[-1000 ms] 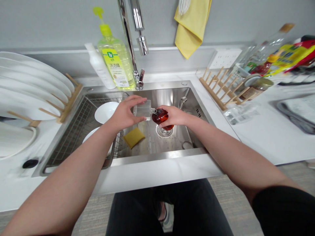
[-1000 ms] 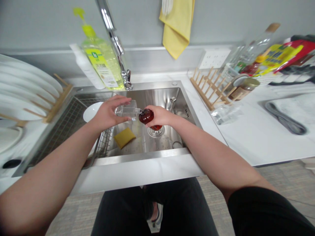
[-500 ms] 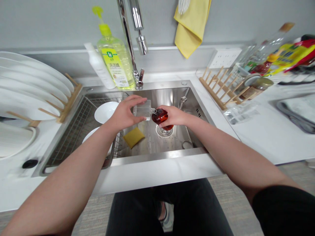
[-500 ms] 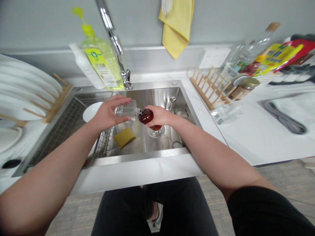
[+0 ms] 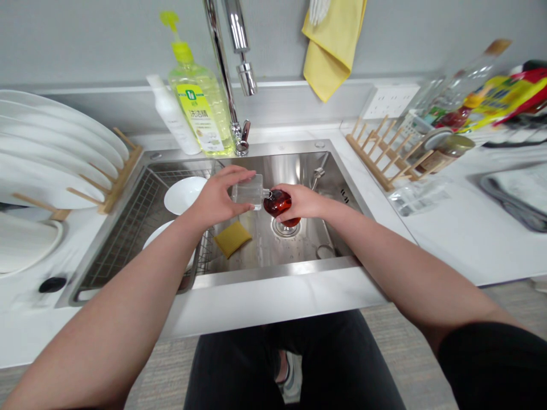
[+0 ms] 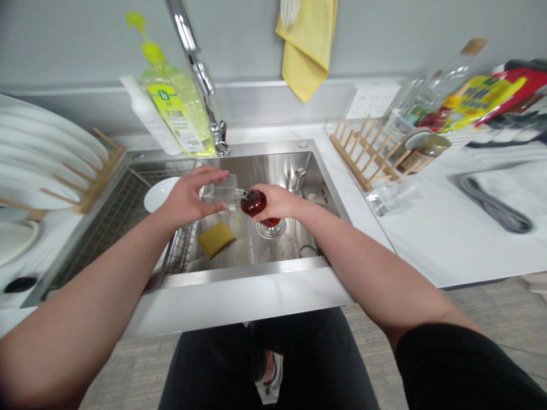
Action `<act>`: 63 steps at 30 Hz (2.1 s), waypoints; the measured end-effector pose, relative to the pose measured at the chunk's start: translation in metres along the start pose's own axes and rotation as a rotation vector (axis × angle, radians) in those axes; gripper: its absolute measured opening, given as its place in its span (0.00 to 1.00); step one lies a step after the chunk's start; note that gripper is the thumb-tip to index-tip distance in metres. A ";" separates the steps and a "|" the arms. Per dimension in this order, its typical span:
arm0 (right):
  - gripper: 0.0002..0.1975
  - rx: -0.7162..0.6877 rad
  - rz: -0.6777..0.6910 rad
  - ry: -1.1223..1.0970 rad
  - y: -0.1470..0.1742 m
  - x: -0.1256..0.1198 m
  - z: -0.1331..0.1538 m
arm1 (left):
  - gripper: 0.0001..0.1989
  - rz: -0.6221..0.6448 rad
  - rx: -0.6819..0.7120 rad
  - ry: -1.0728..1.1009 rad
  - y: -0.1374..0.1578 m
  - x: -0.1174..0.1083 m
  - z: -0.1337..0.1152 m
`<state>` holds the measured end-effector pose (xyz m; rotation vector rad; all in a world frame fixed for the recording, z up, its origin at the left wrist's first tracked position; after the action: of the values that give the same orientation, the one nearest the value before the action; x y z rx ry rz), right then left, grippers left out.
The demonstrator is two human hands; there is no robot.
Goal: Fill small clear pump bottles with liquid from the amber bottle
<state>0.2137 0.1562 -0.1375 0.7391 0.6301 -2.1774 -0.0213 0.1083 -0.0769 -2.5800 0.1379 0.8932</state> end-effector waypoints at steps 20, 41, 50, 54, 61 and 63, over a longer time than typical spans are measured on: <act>0.42 0.009 0.023 0.015 0.000 -0.001 0.005 | 0.41 0.000 0.028 -0.043 0.001 0.000 -0.001; 0.42 0.003 0.012 0.034 0.000 -0.001 0.005 | 0.41 0.017 0.025 -0.056 0.002 0.000 -0.004; 0.43 0.011 0.005 0.047 -0.001 -0.001 0.004 | 0.41 0.022 0.007 -0.053 0.001 0.000 -0.006; 0.42 0.018 0.010 0.061 0.000 -0.001 0.006 | 0.41 0.016 -0.001 -0.049 0.001 0.000 -0.007; 0.42 0.015 0.008 0.060 -0.001 -0.001 0.007 | 0.42 0.019 -0.022 -0.057 0.001 -0.001 -0.007; 0.42 0.011 0.008 0.060 -0.001 -0.001 0.007 | 0.41 0.022 -0.017 -0.061 0.001 -0.001 -0.008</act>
<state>0.2112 0.1531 -0.1319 0.8139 0.6452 -2.1602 -0.0177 0.1036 -0.0707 -2.5684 0.1418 0.9835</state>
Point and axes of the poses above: each hand's wrist, its own y-axis away from the middle knuckle, its own x-axis out of the palm, z = x × y, the point moved 7 cm from there along -y, towards the middle knuckle, and after that the axes turned 13 degrees about -x, right-handed, at the moved point
